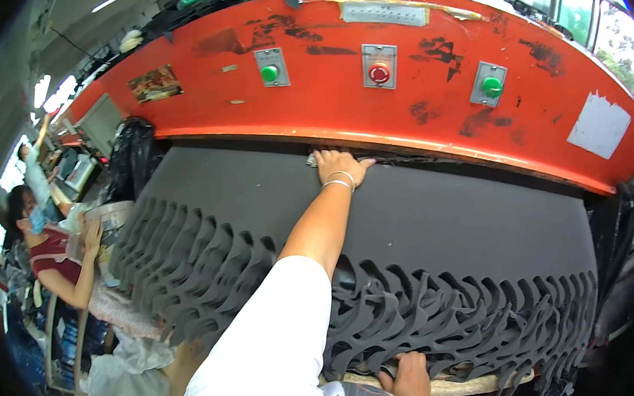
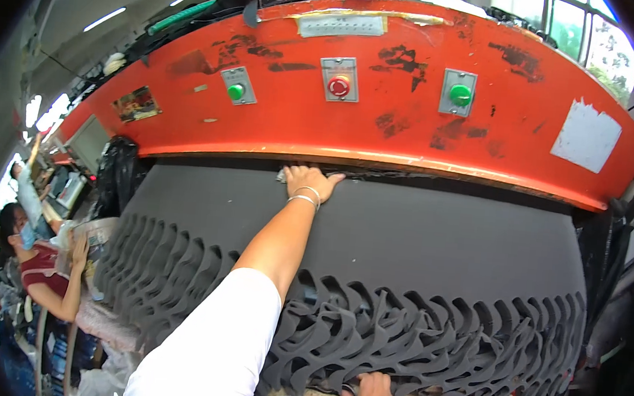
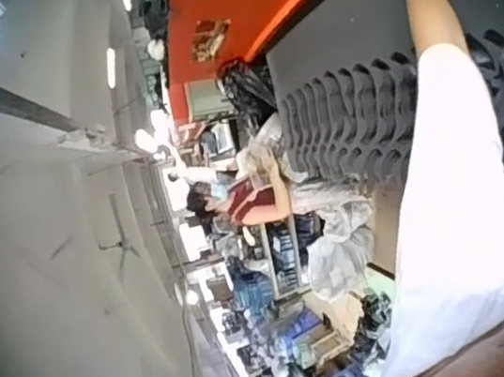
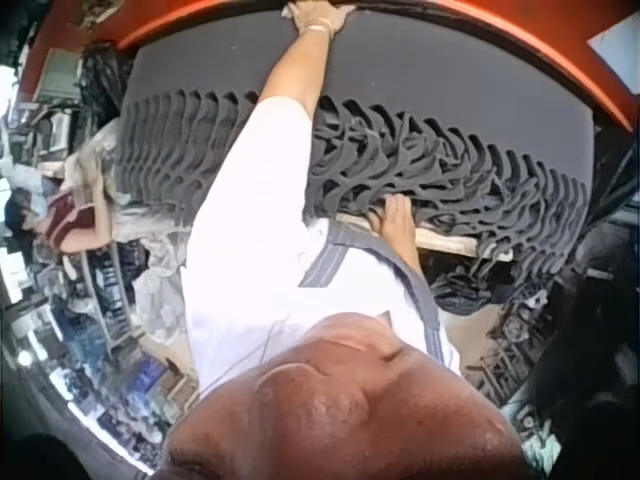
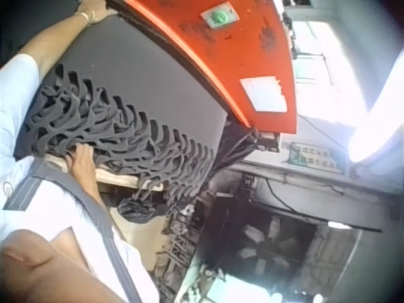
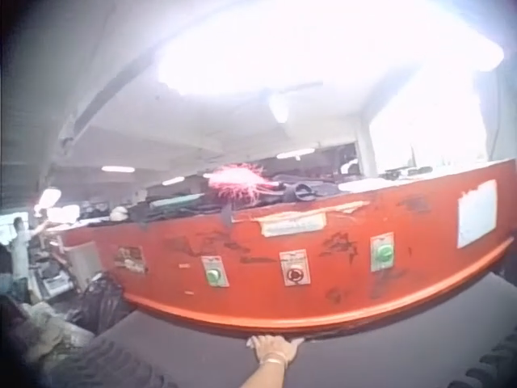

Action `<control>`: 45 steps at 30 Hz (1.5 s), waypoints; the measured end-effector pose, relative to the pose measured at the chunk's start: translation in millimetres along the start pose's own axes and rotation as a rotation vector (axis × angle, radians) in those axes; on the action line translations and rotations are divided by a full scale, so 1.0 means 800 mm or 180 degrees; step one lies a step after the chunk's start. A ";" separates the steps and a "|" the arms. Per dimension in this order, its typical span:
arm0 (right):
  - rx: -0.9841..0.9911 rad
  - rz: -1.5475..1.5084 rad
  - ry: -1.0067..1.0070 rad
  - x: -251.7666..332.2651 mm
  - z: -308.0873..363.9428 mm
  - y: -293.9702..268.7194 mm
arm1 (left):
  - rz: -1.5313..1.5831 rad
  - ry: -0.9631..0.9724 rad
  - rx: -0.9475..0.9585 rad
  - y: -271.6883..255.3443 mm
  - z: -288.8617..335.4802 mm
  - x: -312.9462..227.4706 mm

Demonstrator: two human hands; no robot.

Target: The recorder uses a die-cutting machine to stamp out specific shoe components from a sheet of gray material, placing the cutting die, operating the press with buttons, and removing the finished parts and scraps.

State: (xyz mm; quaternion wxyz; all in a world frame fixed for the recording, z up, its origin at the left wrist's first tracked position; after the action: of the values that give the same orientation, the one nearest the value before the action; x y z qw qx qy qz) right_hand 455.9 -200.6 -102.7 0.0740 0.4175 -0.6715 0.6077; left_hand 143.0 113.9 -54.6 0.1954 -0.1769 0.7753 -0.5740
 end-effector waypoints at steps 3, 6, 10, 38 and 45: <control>0.0129 0.0179 0.0079 0.002 0.000 0.004 | 0.0025 -0.0074 0.0144 0.001 0.007 0.008; 0.0155 0.0527 0.0103 -0.002 -0.003 0.007 | 0.0193 0.0366 0.0027 0.008 0.033 0.003; 0.0391 0.0565 0.0202 -0.004 -0.006 -0.002 | 0.0564 0.0777 0.0054 -0.006 0.100 0.027; -0.0345 0.0009 0.2030 0.040 -0.239 0.018 | 0.2089 0.1855 -0.0465 -0.057 0.341 0.107; -0.0384 0.0882 0.2226 -0.010 -0.295 0.008 | 0.2789 0.1666 -0.0451 -0.067 0.336 0.097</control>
State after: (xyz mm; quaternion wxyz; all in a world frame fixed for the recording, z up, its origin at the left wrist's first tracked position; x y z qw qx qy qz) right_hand 360.6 10.1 -52.9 0.2403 0.0851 -0.6904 0.6770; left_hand 214.8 -160.4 -82.0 0.2046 0.3013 0.8366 -0.4093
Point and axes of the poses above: each hand's wrist, its own z-axis away from the middle knuckle, its own y-axis out of the palm, x = y × z, the point moved 9 cm from there along -z, towards the middle knuckle, and after that the axes turned 12 degrees about -x, right-handed, at the moved point
